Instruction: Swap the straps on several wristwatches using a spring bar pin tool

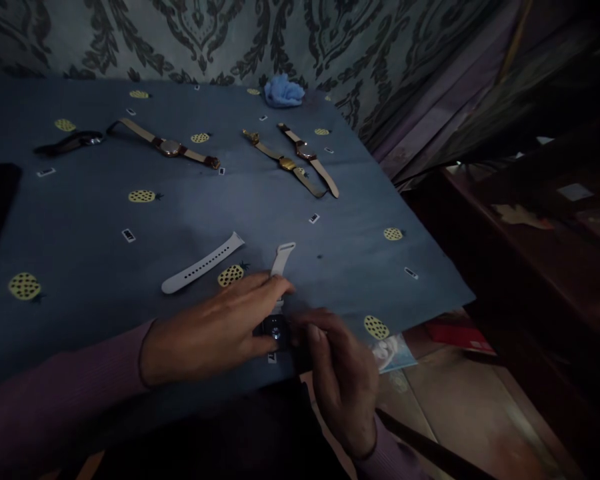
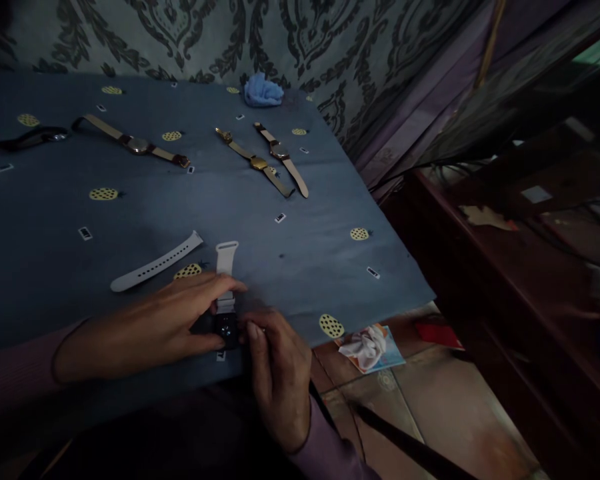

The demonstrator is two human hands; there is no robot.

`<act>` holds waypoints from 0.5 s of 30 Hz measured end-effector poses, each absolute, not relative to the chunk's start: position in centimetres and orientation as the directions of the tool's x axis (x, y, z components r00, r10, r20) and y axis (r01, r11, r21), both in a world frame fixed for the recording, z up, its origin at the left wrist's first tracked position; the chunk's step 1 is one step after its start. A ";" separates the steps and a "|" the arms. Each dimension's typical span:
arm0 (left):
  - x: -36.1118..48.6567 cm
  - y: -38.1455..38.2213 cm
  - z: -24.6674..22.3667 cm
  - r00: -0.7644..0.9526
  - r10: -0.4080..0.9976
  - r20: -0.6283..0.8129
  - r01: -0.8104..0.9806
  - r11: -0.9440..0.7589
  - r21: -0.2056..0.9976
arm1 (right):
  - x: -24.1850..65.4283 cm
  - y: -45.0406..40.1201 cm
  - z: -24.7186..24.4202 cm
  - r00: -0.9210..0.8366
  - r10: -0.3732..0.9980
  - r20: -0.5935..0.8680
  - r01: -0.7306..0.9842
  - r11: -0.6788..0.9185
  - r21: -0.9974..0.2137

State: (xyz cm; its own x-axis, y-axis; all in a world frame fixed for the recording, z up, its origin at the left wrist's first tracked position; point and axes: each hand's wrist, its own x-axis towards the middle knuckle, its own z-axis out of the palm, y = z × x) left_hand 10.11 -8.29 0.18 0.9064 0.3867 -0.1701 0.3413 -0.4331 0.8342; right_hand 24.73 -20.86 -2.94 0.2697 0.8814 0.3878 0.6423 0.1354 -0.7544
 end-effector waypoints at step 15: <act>10.3 -8.3 0.4 0.905 0.371 -0.208 0.365 -0.427 0.828 | 24.5 -20.5 -2.8 0.285 0.875 0.390 0.639 0.129 -0.758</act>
State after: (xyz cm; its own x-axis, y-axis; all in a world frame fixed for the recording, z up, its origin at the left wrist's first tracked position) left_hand 10.27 -8.34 0.42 0.9051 0.3710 -0.2076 0.3647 -0.4268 0.8275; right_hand 24.50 -20.49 -2.83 0.2855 0.8755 0.3899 0.6394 0.1291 -0.7580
